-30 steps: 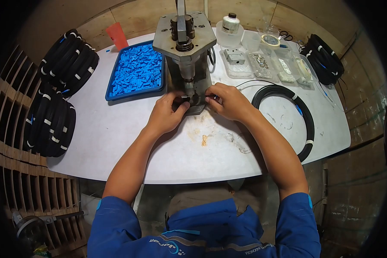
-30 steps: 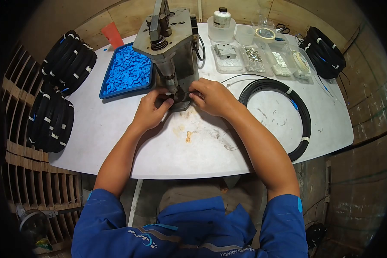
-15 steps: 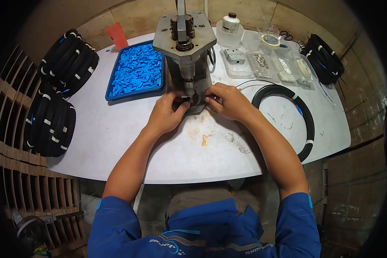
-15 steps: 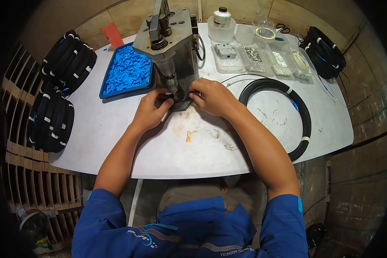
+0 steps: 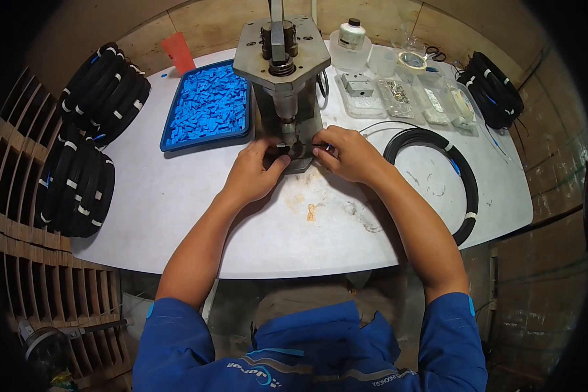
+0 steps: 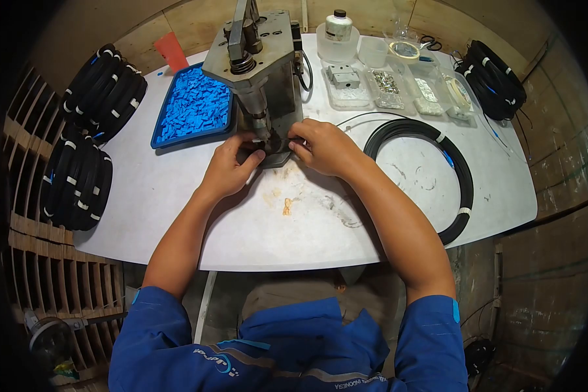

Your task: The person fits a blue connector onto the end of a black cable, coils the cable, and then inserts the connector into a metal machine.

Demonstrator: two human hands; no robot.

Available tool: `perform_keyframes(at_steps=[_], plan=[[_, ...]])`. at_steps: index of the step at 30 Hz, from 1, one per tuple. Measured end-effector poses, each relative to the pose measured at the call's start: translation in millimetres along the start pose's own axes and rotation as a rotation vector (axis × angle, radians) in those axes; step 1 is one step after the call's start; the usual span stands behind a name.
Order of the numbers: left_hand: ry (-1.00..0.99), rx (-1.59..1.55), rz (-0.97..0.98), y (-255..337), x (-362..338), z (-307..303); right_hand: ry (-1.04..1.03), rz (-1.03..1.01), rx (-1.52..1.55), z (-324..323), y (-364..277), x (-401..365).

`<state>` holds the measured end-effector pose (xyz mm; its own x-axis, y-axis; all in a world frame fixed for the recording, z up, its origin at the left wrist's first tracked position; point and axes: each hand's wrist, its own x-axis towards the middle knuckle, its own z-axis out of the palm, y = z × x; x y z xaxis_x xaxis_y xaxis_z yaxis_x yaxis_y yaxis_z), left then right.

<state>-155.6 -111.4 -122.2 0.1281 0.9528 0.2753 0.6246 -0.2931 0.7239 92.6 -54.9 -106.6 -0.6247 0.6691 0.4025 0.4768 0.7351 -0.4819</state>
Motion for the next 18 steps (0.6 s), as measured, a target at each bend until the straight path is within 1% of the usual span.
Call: perform_keyframes(at_steps=[5,7,11,13,18], plan=[[-0.017,0.018,0.006,0.1,-0.7,-0.1,-0.022,0.007,-0.01,-1.2,-0.9,-0.1],[-0.003,0.063,0.036,-0.8,-1.2,0.3,-0.027,0.016,-0.007,-1.3,-1.6,-0.3],[-0.024,0.04,0.017,-0.3,-1.3,-0.5,-0.042,0.023,-0.018,-2.0,-2.4,-0.1],[0.006,0.107,0.073,-2.4,-1.8,0.2,-0.036,0.021,-0.012,-1.7,-2.1,-0.3],[-0.008,0.08,0.051,-2.0,-1.3,0.1,-0.036,0.013,-0.012,-1.1,-1.1,0.0]])
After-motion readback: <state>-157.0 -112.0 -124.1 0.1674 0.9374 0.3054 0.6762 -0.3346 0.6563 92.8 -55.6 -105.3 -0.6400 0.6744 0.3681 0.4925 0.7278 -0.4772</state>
